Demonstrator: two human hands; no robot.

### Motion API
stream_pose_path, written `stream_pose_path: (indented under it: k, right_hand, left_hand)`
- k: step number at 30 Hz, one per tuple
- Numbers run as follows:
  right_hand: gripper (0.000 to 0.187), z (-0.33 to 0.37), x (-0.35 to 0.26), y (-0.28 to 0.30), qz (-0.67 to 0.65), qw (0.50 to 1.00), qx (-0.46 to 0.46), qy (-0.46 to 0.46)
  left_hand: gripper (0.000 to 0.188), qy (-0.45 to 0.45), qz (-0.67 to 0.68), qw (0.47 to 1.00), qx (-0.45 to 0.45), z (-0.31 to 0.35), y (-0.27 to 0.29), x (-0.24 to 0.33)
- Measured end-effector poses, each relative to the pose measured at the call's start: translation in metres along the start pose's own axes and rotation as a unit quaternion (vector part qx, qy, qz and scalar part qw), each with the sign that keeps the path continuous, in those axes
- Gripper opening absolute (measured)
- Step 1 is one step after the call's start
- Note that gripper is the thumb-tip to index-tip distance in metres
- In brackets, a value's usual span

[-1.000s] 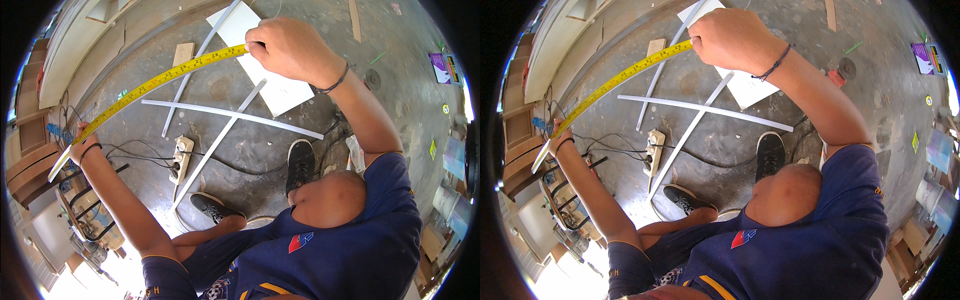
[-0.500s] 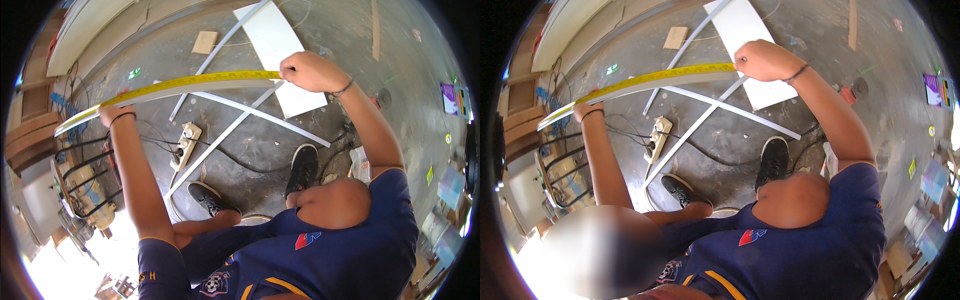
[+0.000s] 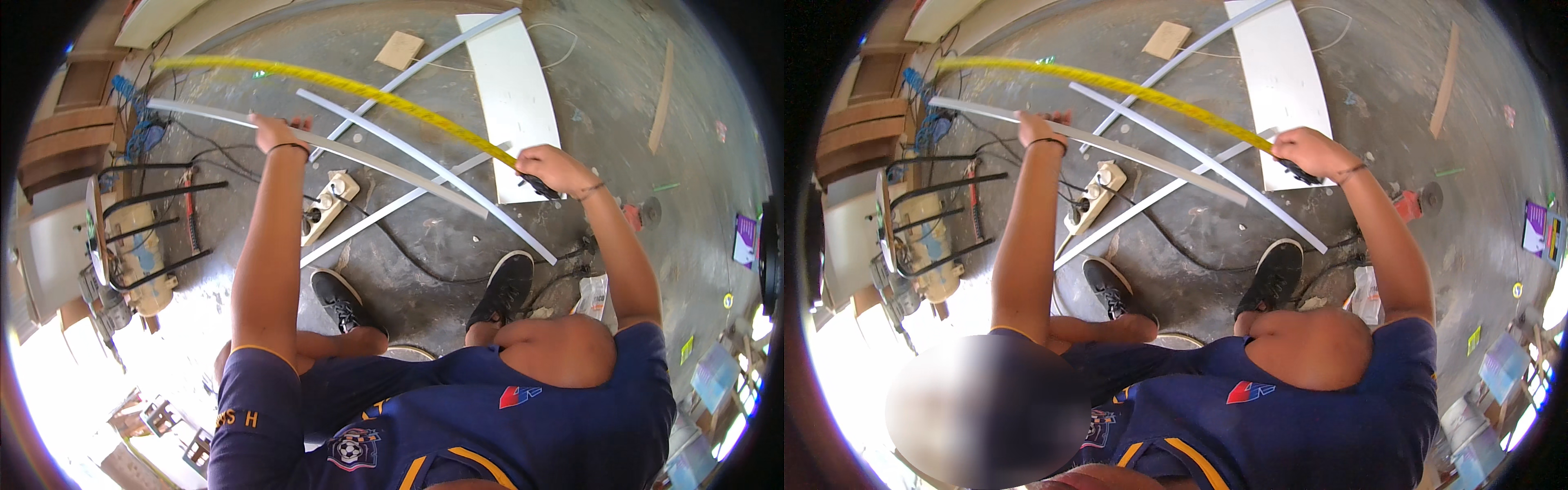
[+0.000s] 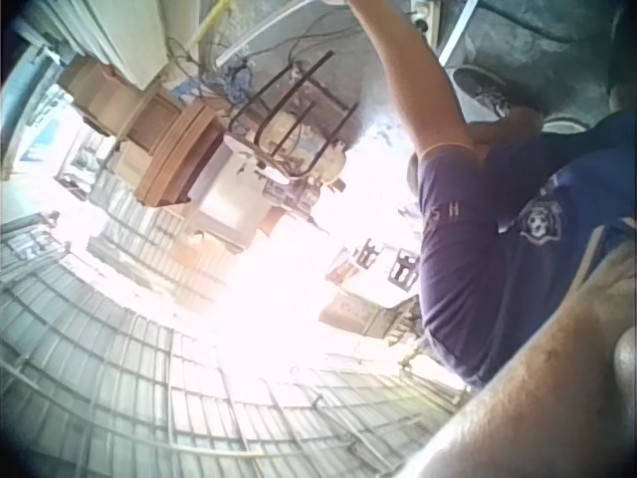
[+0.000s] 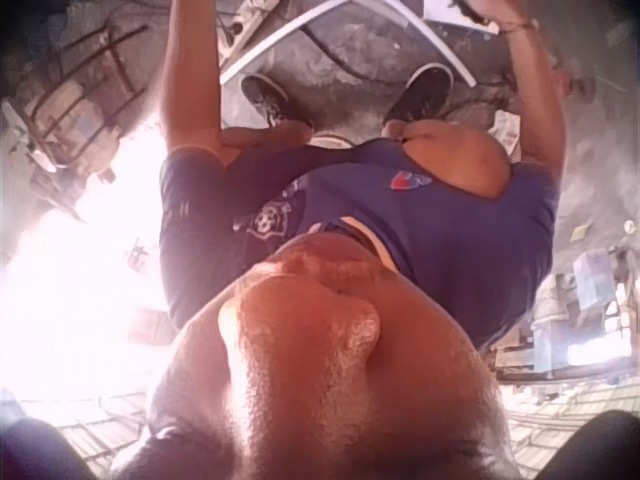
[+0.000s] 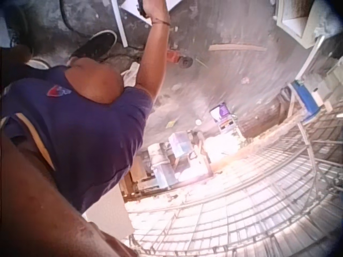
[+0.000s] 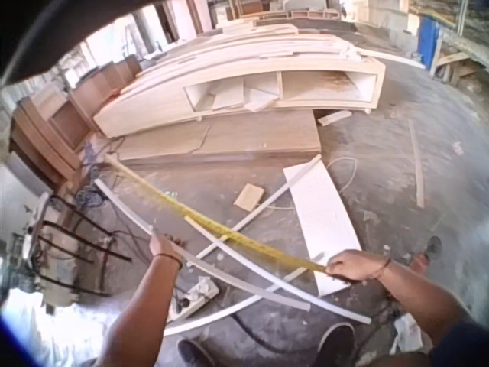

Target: The person measures strips of white plastic trim against a wooden cabinet and then uses a measuring tape to measure the trim pieces on the floor.

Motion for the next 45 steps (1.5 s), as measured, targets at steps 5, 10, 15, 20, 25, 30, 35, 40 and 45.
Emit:
stream_pose_path:
  k: [5, 10, 15, 20, 25, 30, 35, 40, 45]
  right_hand:
    - [0.024, 0.023, 0.038, -0.007, -0.037, 0.996, 0.035, -0.069]
    - [0.024, 0.026, 0.060, -0.018, -0.041, 0.994, 0.042, -0.090]
    - [0.025, 0.029, 0.063, -0.010, -0.021, 0.992, 0.058, -0.110]
    - [0.025, 0.031, 0.066, -0.005, -0.025, 0.990, 0.063, -0.127]
    - [0.026, 0.040, 0.069, -0.007, -0.003, 0.992, 0.061, -0.109]
    - [0.027, 0.050, 0.092, -0.008, -0.019, 0.995, 0.033, -0.095]
    - [0.026, 0.060, 0.105, -0.011, -0.036, 0.994, 0.024, -0.099]
    - [0.023, 0.061, 0.106, -0.019, -0.057, 0.993, 0.012, -0.101]
    - [0.024, 0.052, 0.088, -0.025, -0.013, 0.995, 0.002, -0.094]
  left_hand:
    - [0.025, 0.059, -0.135, 0.989, 0.010, -0.035, 0.032, -0.078]
    - [0.031, 0.063, -0.226, 0.972, -0.008, -0.066, 0.063, -0.123]
    - [0.049, -0.341, -0.554, 0.757, 0.065, -0.004, 0.023, -0.125]
    - [0.055, -0.160, -0.601, 0.773, -0.126, 0.025, -0.015, -0.154]
    - [0.057, -0.096, -0.595, 0.793, -0.088, 0.025, -0.015, -0.209]
    - [0.030, 0.071, -0.325, 0.934, -0.130, 0.025, -0.023, -0.204]
    - [0.019, 0.127, 0.033, 0.974, -0.182, 0.005, -0.036, -0.163]
    - [0.027, 0.098, 0.073, 0.977, -0.174, -0.007, -0.038, -0.120]
    - [0.025, 0.097, 0.109, 0.973, -0.179, -0.009, -0.034, -0.109]
Point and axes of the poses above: each hand's wrist, its own z-axis away from the middle knuckle, its own y-axis out of the back of the hand, x = y × z, the point moved 2 cm from there along -z, towards the middle knuckle, and after that the axes turned 7 degrees about -z, right-handed, at the moved point
